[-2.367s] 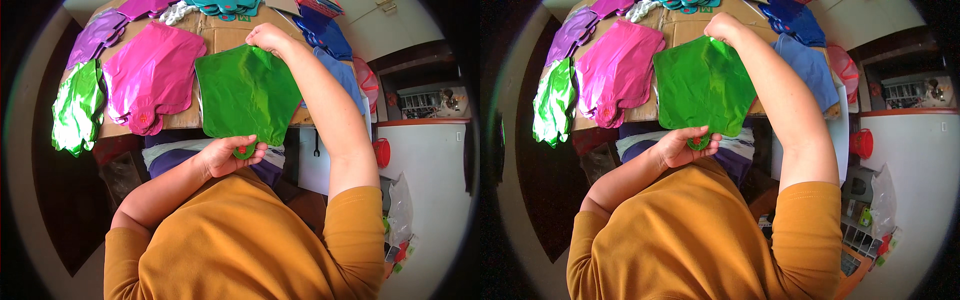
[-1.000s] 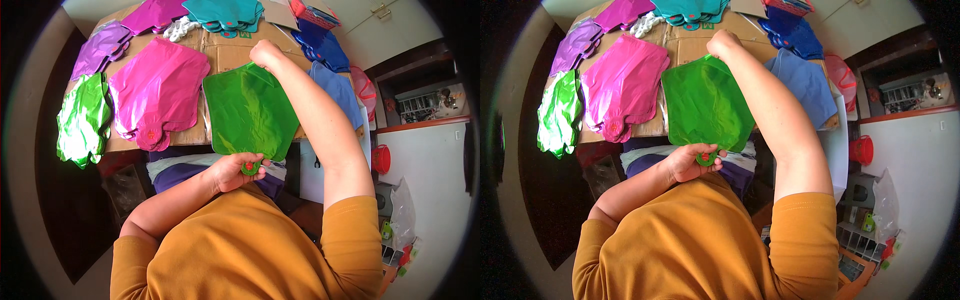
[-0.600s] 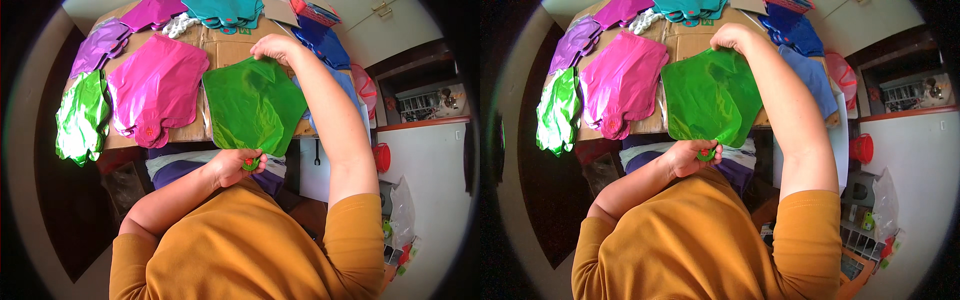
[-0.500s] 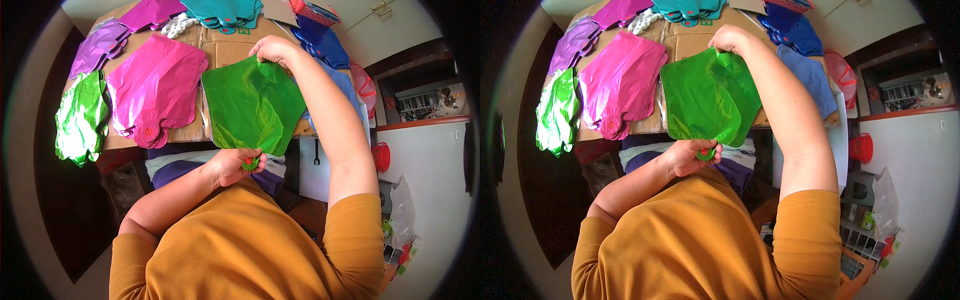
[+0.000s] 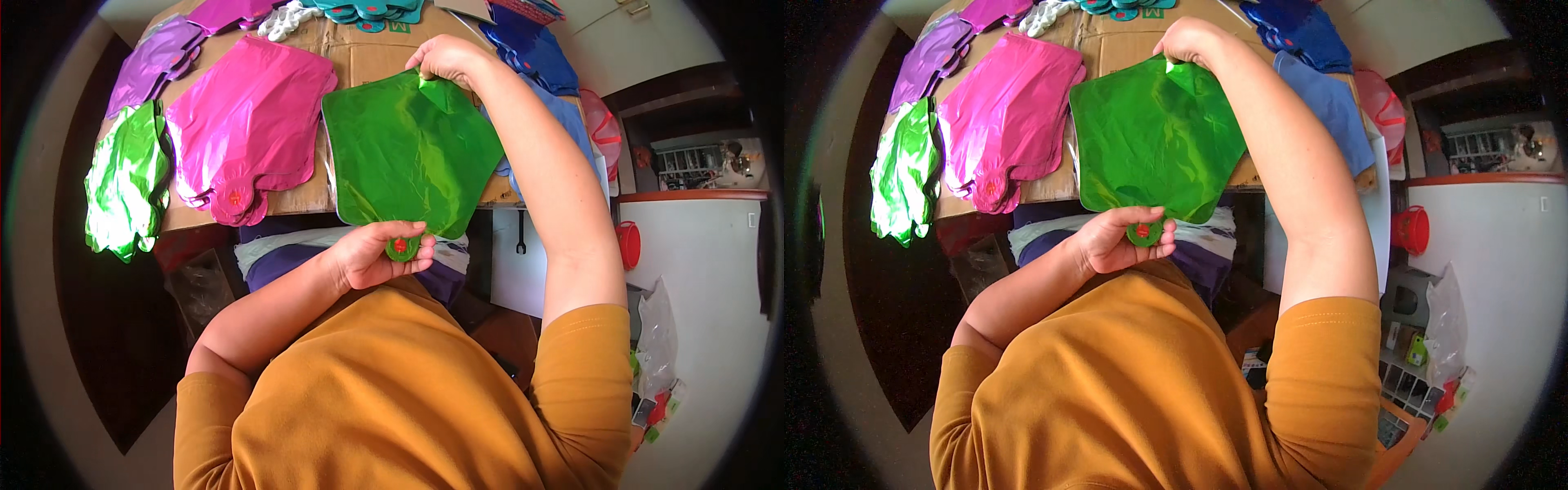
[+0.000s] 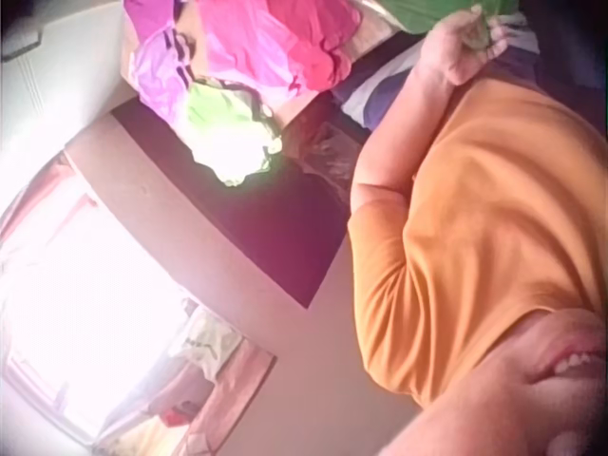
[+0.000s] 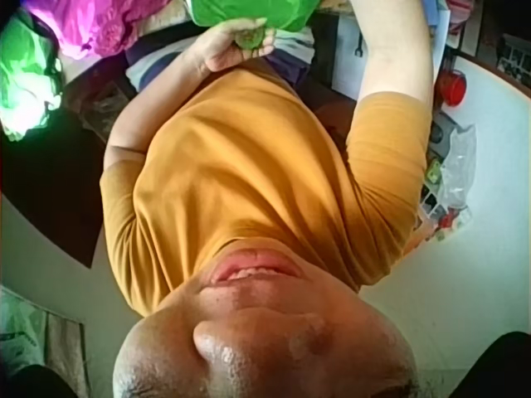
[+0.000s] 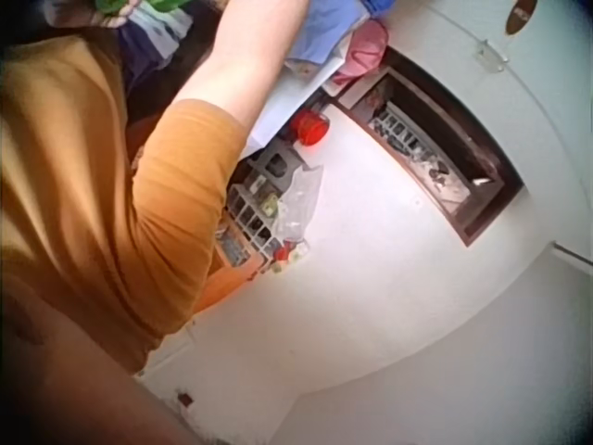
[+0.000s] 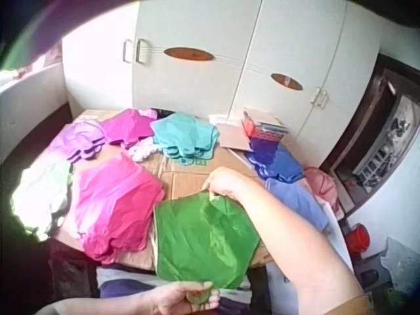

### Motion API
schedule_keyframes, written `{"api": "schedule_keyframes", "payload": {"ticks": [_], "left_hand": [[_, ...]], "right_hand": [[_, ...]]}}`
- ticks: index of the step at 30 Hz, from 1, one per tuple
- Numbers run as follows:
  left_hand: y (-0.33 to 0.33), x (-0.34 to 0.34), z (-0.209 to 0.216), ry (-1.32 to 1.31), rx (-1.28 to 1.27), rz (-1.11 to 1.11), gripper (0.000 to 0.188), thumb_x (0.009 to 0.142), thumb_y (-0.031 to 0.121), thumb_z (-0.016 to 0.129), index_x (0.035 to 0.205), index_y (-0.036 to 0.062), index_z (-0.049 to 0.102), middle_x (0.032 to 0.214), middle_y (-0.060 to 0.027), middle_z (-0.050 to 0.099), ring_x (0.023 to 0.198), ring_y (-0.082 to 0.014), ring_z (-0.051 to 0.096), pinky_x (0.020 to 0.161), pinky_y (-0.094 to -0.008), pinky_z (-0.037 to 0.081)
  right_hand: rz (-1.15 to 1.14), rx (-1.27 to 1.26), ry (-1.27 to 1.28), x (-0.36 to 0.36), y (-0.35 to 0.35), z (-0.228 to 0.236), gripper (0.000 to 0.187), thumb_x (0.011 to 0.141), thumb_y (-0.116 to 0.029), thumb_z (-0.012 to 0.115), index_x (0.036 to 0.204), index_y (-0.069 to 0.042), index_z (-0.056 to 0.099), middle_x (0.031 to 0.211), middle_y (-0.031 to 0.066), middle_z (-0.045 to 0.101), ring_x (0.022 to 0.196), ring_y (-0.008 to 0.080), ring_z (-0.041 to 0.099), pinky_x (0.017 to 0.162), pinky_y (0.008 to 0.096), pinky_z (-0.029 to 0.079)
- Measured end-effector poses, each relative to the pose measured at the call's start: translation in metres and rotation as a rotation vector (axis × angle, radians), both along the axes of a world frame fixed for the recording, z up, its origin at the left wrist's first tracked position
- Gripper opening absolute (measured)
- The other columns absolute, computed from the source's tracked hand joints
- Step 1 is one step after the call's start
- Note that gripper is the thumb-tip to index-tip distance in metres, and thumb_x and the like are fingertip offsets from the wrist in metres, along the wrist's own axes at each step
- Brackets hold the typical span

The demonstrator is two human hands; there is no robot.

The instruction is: Folding colorful star-shaped plastic bags and inserting them into cardboard packaging sleeves.

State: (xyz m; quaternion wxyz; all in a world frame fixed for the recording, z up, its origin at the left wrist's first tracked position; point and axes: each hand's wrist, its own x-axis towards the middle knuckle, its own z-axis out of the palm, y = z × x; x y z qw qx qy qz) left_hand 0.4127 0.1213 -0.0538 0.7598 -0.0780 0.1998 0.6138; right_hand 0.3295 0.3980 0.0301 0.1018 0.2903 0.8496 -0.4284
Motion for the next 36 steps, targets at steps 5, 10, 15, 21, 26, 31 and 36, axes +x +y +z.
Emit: {"api": "schedule_keyframes", "payload": {"ticks": [5,10,15,21,26,31,36], "left_hand": [[0.002,0.004,0.015,0.024,-0.037,0.032,0.026,0.093,0.016,0.061,0.113,0.0012,0.054,0.102,-0.0155,0.063,0.088,-0.0225,0.061,0.086,-0.0393,0.052],[0.002,0.002,0.021,0.025,-0.010,0.030,0.025,0.093,0.017,0.061,0.112,0.0018,0.053,0.100,-0.0141,0.063,0.087,-0.0204,0.060,0.085,-0.0379,0.053],[0.009,0.006,0.026,0.149,-0.126,0.030,0.016,0.096,0.017,0.058,0.106,0.0043,0.054,0.093,-0.0089,0.062,0.081,-0.0167,0.057,0.081,-0.0353,0.052],[0.012,0.012,0.021,0.189,-0.166,0.056,0.009,0.098,0.017,0.056,0.095,0.0080,0.056,0.083,-0.0021,0.056,0.074,-0.0129,0.050,0.078,-0.0326,0.049],[0.012,0.013,0.023,0.213,-0.181,0.064,0.010,0.098,0.018,0.056,0.094,0.0088,0.056,0.081,-0.0010,0.054,0.074,-0.0124,0.047,0.079,-0.0323,0.047],[0.012,0.015,0.020,0.201,-0.152,0.065,0.010,0.098,0.018,0.055,0.092,0.0092,0.056,0.081,-0.0010,0.054,0.074,-0.0125,0.046,0.079,-0.0323,0.047],[0.012,0.017,0.020,0.209,-0.148,0.055,0.011,0.098,0.018,0.055,0.092,0.0093,0.056,0.081,-0.0011,0.054,0.074,-0.0125,0.046,0.078,-0.0323,0.047]], "right_hand": [[-0.041,0.021,-0.009,-0.002,-0.014,0.005,0.035,0.072,0.015,0.050,0.094,0.000,0.072,0.091,0.0109,0.068,0.081,0.0220,0.061,0.067,0.0360,0.049],[-0.017,0.080,0.023,-0.004,-0.013,0.003,0.033,0.074,0.015,0.049,0.092,0.000,0.073,0.093,0.0125,0.070,0.081,0.0221,0.062,0.067,0.0361,0.050],[0.001,0.069,0.022,-0.007,-0.019,0.008,0.031,0.074,0.013,0.051,0.094,0.000,0.072,0.088,0.0125,0.069,0.078,0.0211,0.062,0.066,0.0345,0.051],[0.067,0.126,0.012,-0.009,-0.016,0.009,0.027,0.074,0.009,0.057,0.096,0.000,0.069,0.081,0.0108,0.067,0.072,0.0177,0.062,0.064,0.0315,0.051],[0.005,0.156,0.058,-0.016,-0.007,-0.004,0.020,0.079,0.001,0.057,0.095,-0.001,0.070,0.084,0.0100,0.068,0.073,0.0182,0.062,0.065,0.0337,0.050],[-0.092,0.131,0.043,-0.025,0.005,-0.017,0.017,0.084,-0.010,0.061,0.093,0.000,0.070,0.082,0.0101,0.068,0.071,0.0190,0.062,0.063,0.0356,0.050],[-0.117,0.302,-0.022,-0.028,-0.002,-0.011,0.015,0.082,-0.013,0.063,0.082,0.001,0.070,0.069,0.0104,0.066,0.062,0.0191,0.062,0.058,0.0368,0.048]]}}
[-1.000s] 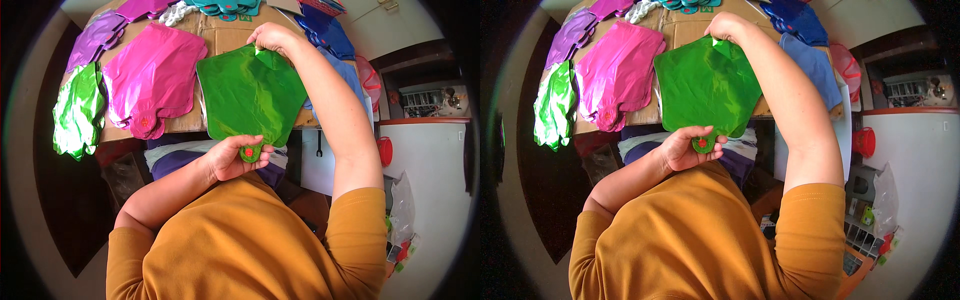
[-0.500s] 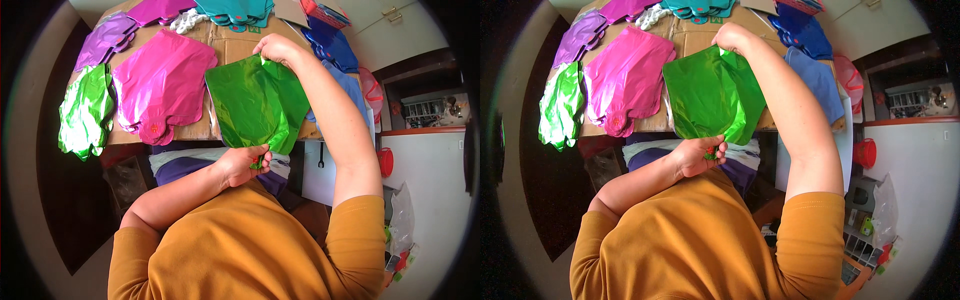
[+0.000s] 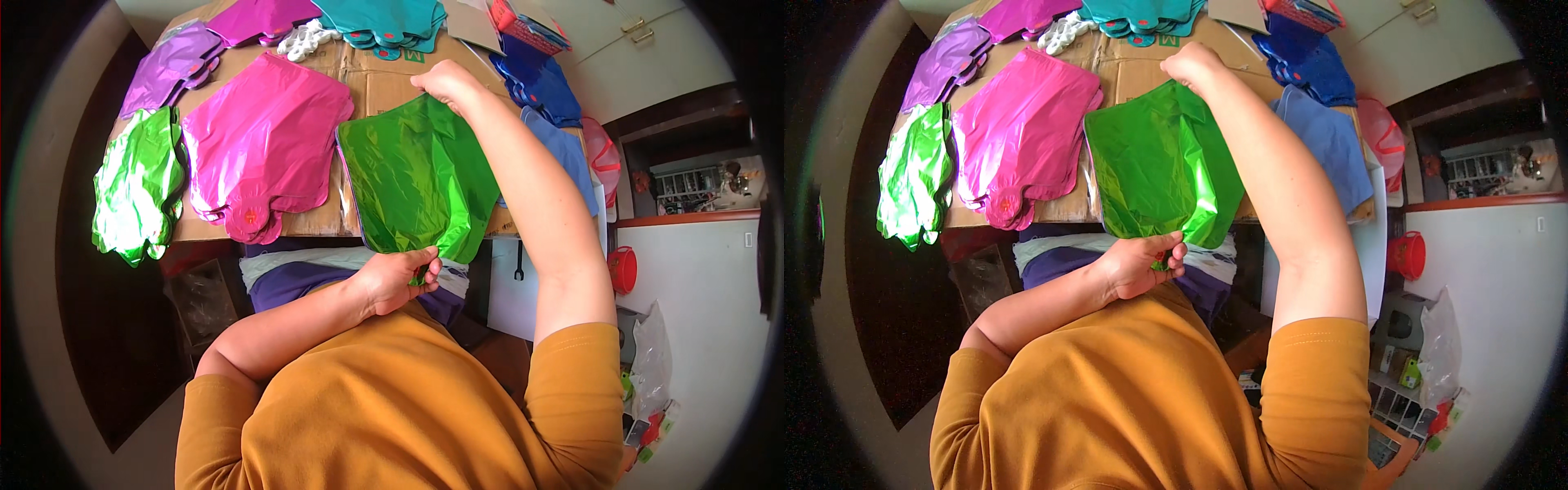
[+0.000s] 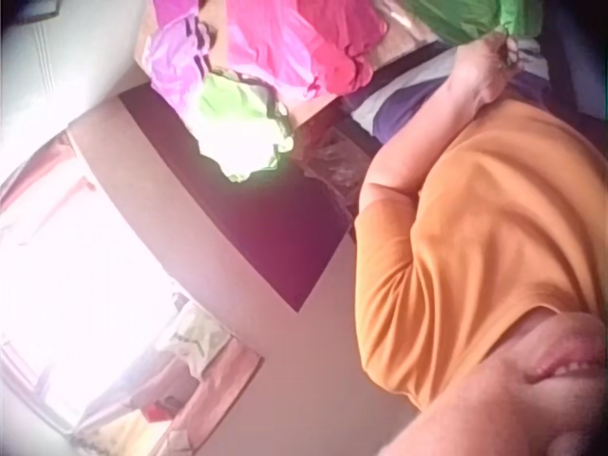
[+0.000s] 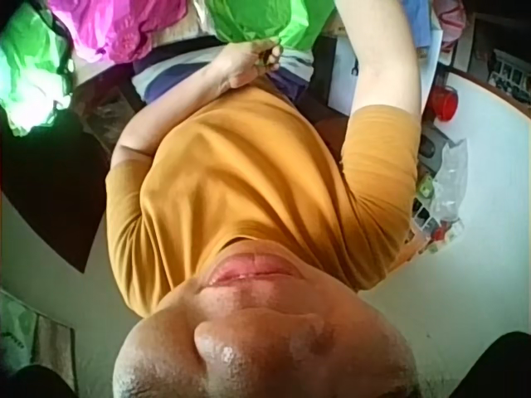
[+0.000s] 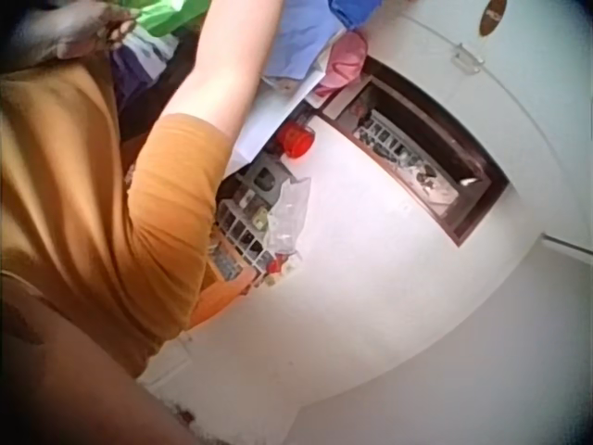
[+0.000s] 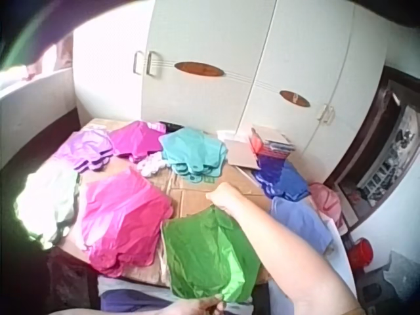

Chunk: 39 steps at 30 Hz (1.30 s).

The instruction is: Folding colorful star-shaped plastic bags and inserting them into cardboard packaging sleeves.

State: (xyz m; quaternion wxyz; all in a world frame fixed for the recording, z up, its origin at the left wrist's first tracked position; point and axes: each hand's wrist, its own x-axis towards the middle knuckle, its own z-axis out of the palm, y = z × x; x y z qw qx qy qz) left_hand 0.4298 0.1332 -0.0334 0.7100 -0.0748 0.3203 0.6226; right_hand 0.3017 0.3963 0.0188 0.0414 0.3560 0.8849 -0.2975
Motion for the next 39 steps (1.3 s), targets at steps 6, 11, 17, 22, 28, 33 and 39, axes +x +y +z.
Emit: {"api": "schedule_keyframes", "payload": {"ticks": [6,11,17,22,28,33,39], "left_hand": [[0.001,0.000,0.001,0.021,-0.006,0.001,0.011,0.099,0.018,0.054,0.092,0.0090,0.055,0.081,-0.0015,0.054,0.074,-0.0127,0.046,0.078,-0.0327,0.047],[0.002,-0.002,-0.003,-0.012,0.001,-0.008,0.012,0.099,0.018,0.053,0.092,0.0086,0.054,0.082,-0.0014,0.054,0.074,-0.0126,0.046,0.080,-0.0328,0.047],[0.000,-0.006,-0.004,-0.043,0.002,-0.015,0.011,0.099,0.017,0.054,0.092,0.0088,0.057,0.079,-0.0006,0.056,0.073,-0.0118,0.049,0.080,-0.0332,0.048],[-0.001,-0.009,-0.008,-0.063,0.052,-0.059,0.011,0.099,0.018,0.053,0.093,0.0092,0.056,0.081,0.0002,0.055,0.073,-0.0110,0.047,0.079,-0.0316,0.047],[-0.012,-0.013,0.008,-0.066,0.112,-0.037,0.013,0.100,0.019,0.052,0.094,0.0086,0.056,0.081,0.0001,0.054,0.073,-0.0111,0.045,0.079,-0.0309,0.047],[-0.007,-0.011,0.005,-0.049,-0.047,-0.013,0.012,0.100,0.017,0.052,0.090,0.0094,0.053,0.081,-0.0010,0.052,0.072,-0.0125,0.044,0.078,-0.0325,0.045],[-0.006,-0.009,0.020,-0.004,-0.028,0.015,0.013,0.100,0.017,0.053,0.090,0.0083,0.053,0.081,-0.0014,0.052,0.073,-0.0130,0.044,0.078,-0.0335,0.046]], "right_hand": [[0.067,0.137,-0.061,0.002,-0.009,0.001,0.020,0.079,-0.011,0.055,0.074,0.003,0.068,0.068,0.0181,0.067,0.067,0.0283,0.067,0.064,0.0369,0.052],[0.041,-0.013,0.082,0.003,0.005,-0.007,0.024,0.082,-0.021,0.069,0.093,0.000,0.068,0.084,0.0131,0.068,0.073,0.0214,0.064,0.066,0.0336,0.051],[0.039,-0.447,-0.055,0.026,0.013,0.030,0.021,0.081,-0.008,0.069,0.102,-0.003,0.069,0.088,0.0075,0.069,0.079,0.0172,0.065,0.070,0.0318,0.053],[0.134,-0.279,-0.072,0.033,0.018,0.042,0.021,0.081,-0.001,0.066,0.101,-0.002,0.069,0.084,0.0064,0.069,0.072,0.0166,0.066,0.066,0.0306,0.053],[0.151,-0.410,0.013,0.031,0.029,0.041,0.019,0.081,0.004,0.066,0.099,-0.001,0.070,0.083,0.0071,0.070,0.071,0.0147,0.065,0.066,0.0295,0.053],[0.210,-0.360,0.086,0.035,0.034,0.017,0.023,0.077,0.006,0.070,0.099,0.001,0.071,0.084,0.0095,0.070,0.075,0.0164,0.066,0.070,0.0290,0.054],[0.155,-0.519,0.131,0.031,0.029,0.032,0.020,0.079,0.003,0.068,0.099,0.001,0.070,0.084,0.0088,0.070,0.074,0.0142,0.066,0.066,0.0272,0.053]]}}
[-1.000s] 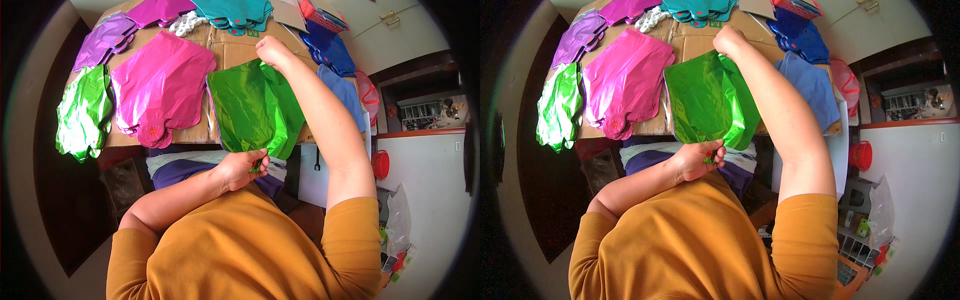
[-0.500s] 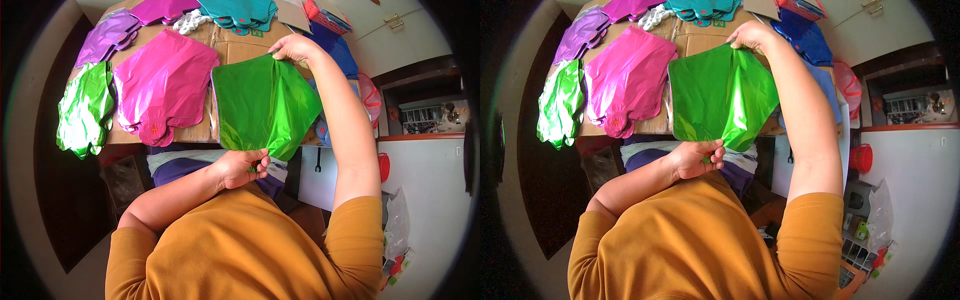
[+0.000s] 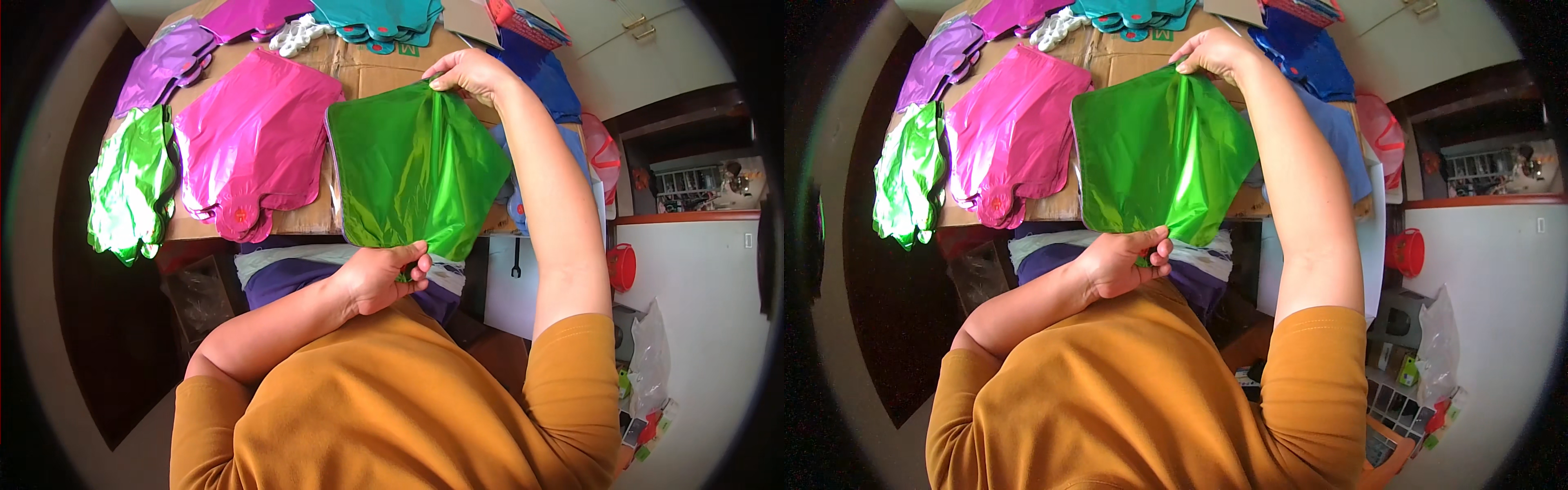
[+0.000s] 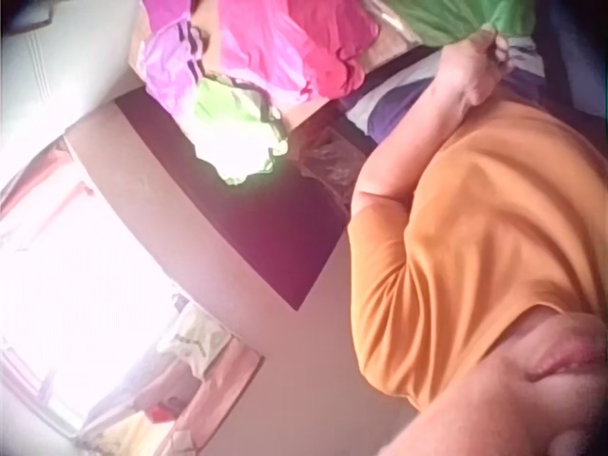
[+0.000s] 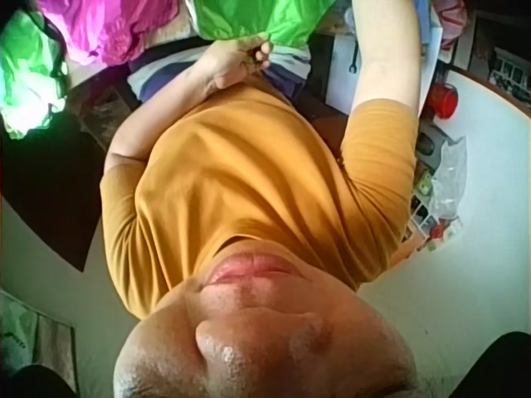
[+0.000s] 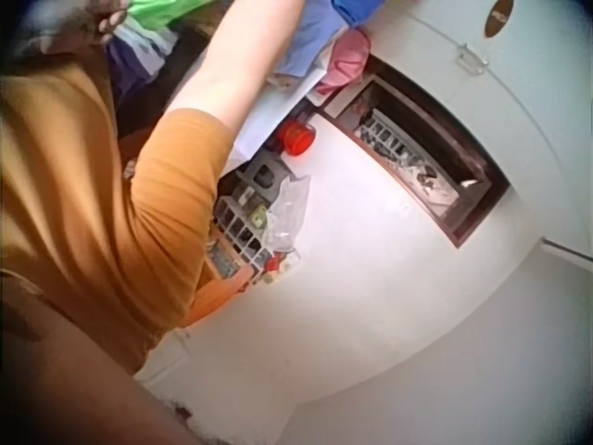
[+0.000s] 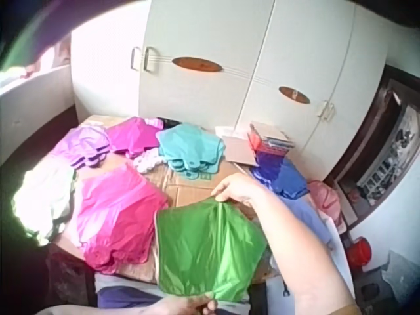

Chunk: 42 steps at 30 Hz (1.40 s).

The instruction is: Folding colorful star-shaped plastic bags and inserting them into cardboard packaging sleeves.

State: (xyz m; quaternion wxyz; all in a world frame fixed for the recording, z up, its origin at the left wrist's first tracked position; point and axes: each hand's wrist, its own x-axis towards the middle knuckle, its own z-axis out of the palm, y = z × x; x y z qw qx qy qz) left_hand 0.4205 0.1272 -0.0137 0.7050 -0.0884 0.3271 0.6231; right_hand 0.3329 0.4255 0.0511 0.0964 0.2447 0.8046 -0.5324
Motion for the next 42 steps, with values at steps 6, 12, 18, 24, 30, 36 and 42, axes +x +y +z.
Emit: {"api": "schedule_keyframes", "payload": {"ticks": [6,12,18,24,30,36,42], "left_hand": [[0.000,0.004,-0.017,-0.100,0.059,0.018,0.013,0.100,0.019,0.052,0.094,0.0073,0.055,0.082,-0.0014,0.054,0.072,-0.0120,0.045,0.079,-0.0316,0.046],[0.005,0.004,-0.006,-0.112,0.070,0.047,0.015,0.100,0.019,0.052,0.090,0.0087,0.050,0.077,-0.0015,0.048,0.070,-0.0131,0.042,0.075,-0.0332,0.045],[0.007,0.007,-0.010,-0.075,-0.013,0.058,0.017,0.101,0.020,0.051,0.089,0.0089,0.051,0.077,-0.0014,0.047,0.071,-0.0132,0.042,0.076,-0.0327,0.045],[0.010,0.012,-0.009,-0.013,-0.021,0.031,0.018,0.101,0.022,0.050,0.089,0.0097,0.052,0.079,-0.0007,0.049,0.072,-0.0130,0.043,0.079,-0.0324,0.045],[0.010,0.015,-0.015,0.030,0.007,0.011,0.021,0.102,0.024,0.048,0.088,0.0099,0.054,0.077,0.0001,0.052,0.073,-0.0123,0.046,0.080,-0.0316,0.045],[0.009,0.017,-0.015,0.031,0.008,0.014,0.017,0.100,0.022,0.053,0.091,0.0080,0.054,0.082,-0.0028,0.053,0.074,-0.0138,0.046,0.079,-0.0328,0.045],[0.008,0.016,-0.014,0.000,-0.001,0.019,0.015,0.099,0.020,0.054,0.096,0.0058,0.055,0.082,-0.0050,0.054,0.075,-0.0153,0.048,0.079,-0.0338,0.046]], "right_hand": [[0.058,0.151,-0.052,-0.004,-0.001,-0.008,0.020,0.078,0.002,0.071,0.097,-0.001,0.071,0.083,0.0079,0.071,0.073,0.0145,0.066,0.069,0.0271,0.052],[0.107,0.190,-0.042,-0.011,0.004,-0.014,0.019,0.077,0.002,0.071,0.096,0.000,0.071,0.083,0.0085,0.071,0.072,0.0148,0.066,0.069,0.0282,0.052],[-0.094,0.029,-0.074,-0.008,-0.015,-0.007,0.017,0.081,-0.016,0.073,0.082,0.001,0.070,0.081,0.0092,0.070,0.066,0.0196,0.065,0.064,0.0312,0.053],[-0.161,0.522,-0.099,-0.027,-0.014,-0.042,0.045,0.080,-0.037,0.070,0.091,0.007,0.070,0.091,0.0210,0.070,0.088,0.0290,0.068,0.083,0.0381,0.052],[-0.144,0.703,-0.165,-0.028,-0.034,-0.037,0.034,0.075,-0.018,0.059,0.100,0.003,0.069,0.107,0.0229,0.067,0.104,0.0340,0.065,0.089,0.0389,0.052],[-0.119,0.725,-0.191,-0.028,-0.041,-0.035,0.036,0.075,-0.010,0.056,0.106,0.003,0.067,0.113,0.0234,0.065,0.109,0.0339,0.063,0.091,0.0382,0.051],[-0.100,0.699,-0.149,-0.028,-0.036,-0.035,0.027,0.072,-0.006,0.056,0.093,0.005,0.069,0.100,0.0250,0.068,0.098,0.0344,0.066,0.084,0.0383,0.053]]}}
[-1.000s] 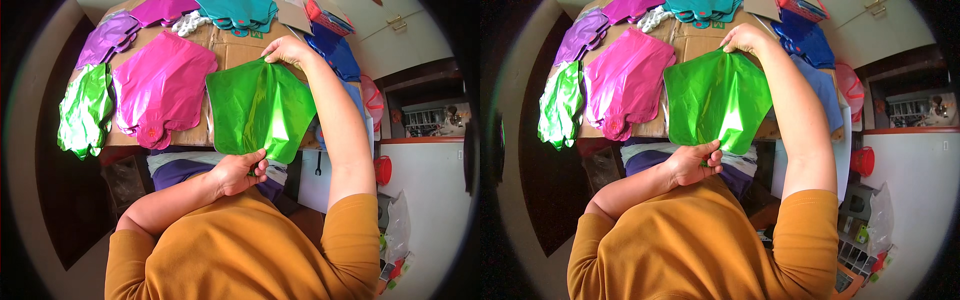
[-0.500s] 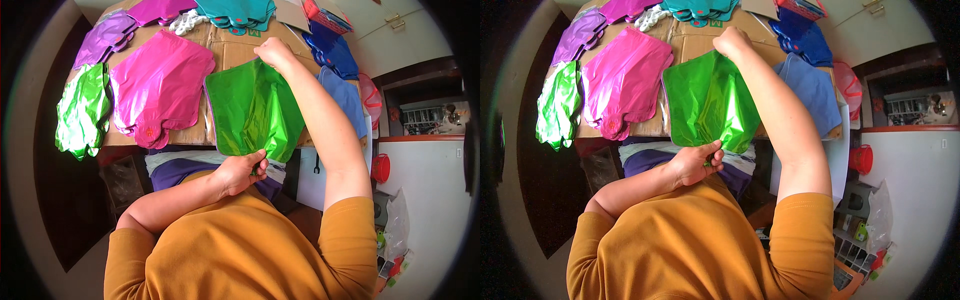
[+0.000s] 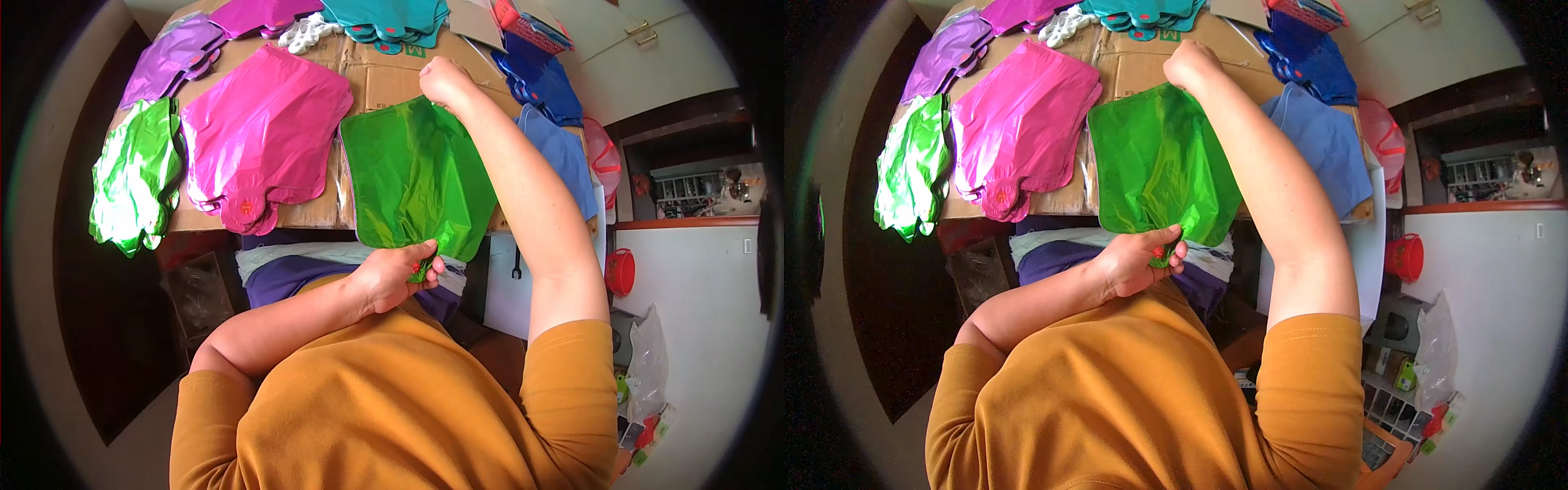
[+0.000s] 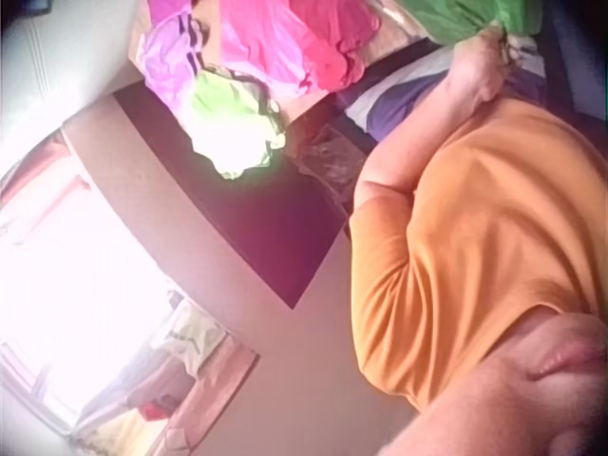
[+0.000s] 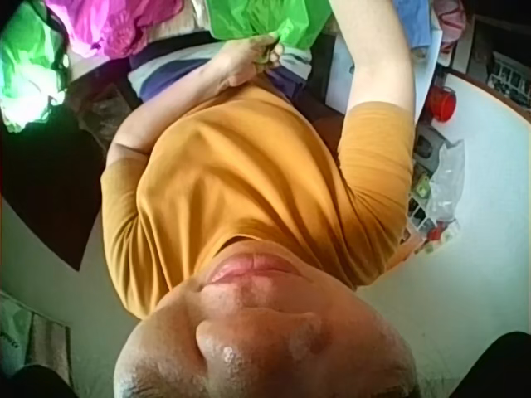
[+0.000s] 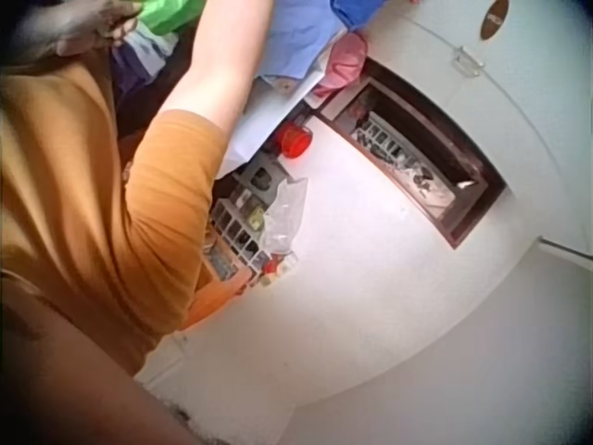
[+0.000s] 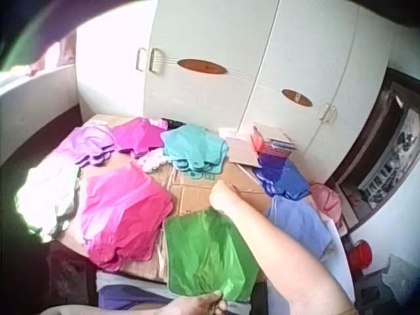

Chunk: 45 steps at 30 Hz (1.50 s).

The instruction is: Folding colorful star-shaped plastic bags and inserting them into cardboard packaging sleeves.

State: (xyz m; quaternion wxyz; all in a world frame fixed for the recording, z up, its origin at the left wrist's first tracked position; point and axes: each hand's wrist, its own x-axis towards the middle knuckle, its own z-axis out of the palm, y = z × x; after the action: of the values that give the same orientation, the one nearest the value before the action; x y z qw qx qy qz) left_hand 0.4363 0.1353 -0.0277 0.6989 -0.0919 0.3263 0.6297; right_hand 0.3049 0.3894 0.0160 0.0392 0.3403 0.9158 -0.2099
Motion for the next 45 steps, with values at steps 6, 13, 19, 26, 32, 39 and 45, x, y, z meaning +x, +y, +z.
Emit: {"api": "schedule_keyframes", "payload": {"ticks": [6,13,19,26,32,39,45], "left_hand": [[-0.001,-0.005,0.005,0.021,-0.014,-0.005,0.014,0.099,0.020,0.055,0.097,0.0058,0.055,0.081,-0.0041,0.053,0.074,-0.0151,0.048,0.080,-0.0346,0.046],[-0.002,-0.013,-0.006,-0.063,0.072,-0.049,0.015,0.097,0.017,0.056,0.105,0.0041,0.055,0.090,-0.0078,0.060,0.076,-0.0150,0.054,0.082,-0.0360,0.051],[-0.004,-0.020,-0.007,-0.177,0.170,-0.050,0.025,0.095,0.016,0.058,0.115,0.0023,0.053,0.100,-0.0111,0.062,0.081,-0.0170,0.058,0.085,-0.0376,0.052],[0.002,-0.014,-0.004,-0.130,0.090,-0.036,0.013,0.096,0.016,0.057,0.102,0.0053,0.054,0.090,-0.0056,0.058,0.075,-0.0143,0.052,0.078,-0.0341,0.049],[0.005,-0.011,-0.001,-0.088,0.031,-0.033,0.011,0.098,0.017,0.054,0.098,0.0060,0.054,0.087,-0.0029,0.058,0.074,-0.0126,0.050,0.077,-0.0327,0.048],[0.006,-0.011,0.005,-0.116,0.057,-0.025,0.010,0.099,0.016,0.053,0.099,0.0059,0.053,0.087,-0.0027,0.057,0.075,-0.0122,0.049,0.076,-0.0316,0.048],[0.006,-0.011,-0.003,-0.201,0.171,-0.019,0.012,0.100,0.016,0.050,0.092,0.0077,0.048,0.081,-0.0007,0.051,0.071,-0.0112,0.045,0.075,-0.0305,0.045]], "right_hand": [[0.045,-0.367,0.027,0.010,0.026,0.010,0.022,0.066,0.000,0.064,0.086,0.005,0.072,0.079,0.0171,0.069,0.074,0.0225,0.064,0.068,0.0354,0.050],[0.131,-0.300,0.045,0.031,0.022,0.027,0.029,0.071,0.011,0.060,0.097,0.002,0.069,0.078,0.0101,0.066,0.070,0.0163,0.063,0.062,0.0296,0.051],[0.099,-0.383,0.053,0.033,0.023,0.030,0.028,0.075,0.011,0.064,0.101,0.002,0.070,0.082,0.0126,0.068,0.071,0.0174,0.065,0.065,0.0301,0.053],[0.052,-0.438,0.088,0.027,0.021,0.024,0.028,0.076,0.012,0.062,0.101,0.002,0.069,0.082,0.0103,0.068,0.070,0.0162,0.064,0.066,0.0292,0.052],[0.109,-0.361,0.072,0.023,0.021,0.023,0.029,0.075,0.011,0.062,0.101,0.002,0.069,0.080,0.0092,0.067,0.069,0.0147,0.063,0.064,0.0283,0.051],[0.125,-0.346,0.067,0.021,0.024,0.023,0.029,0.074,0.011,0.063,0.101,0.001,0.070,0.080,0.0089,0.068,0.070,0.0141,0.063,0.065,0.0275,0.050],[0.146,-0.345,0.098,0.016,0.031,0.021,0.025,0.070,0.012,0.067,0.090,-0.002,0.072,0.078,0.0102,0.069,0.072,0.0175,0.063,0.066,0.0317,0.051]]}}
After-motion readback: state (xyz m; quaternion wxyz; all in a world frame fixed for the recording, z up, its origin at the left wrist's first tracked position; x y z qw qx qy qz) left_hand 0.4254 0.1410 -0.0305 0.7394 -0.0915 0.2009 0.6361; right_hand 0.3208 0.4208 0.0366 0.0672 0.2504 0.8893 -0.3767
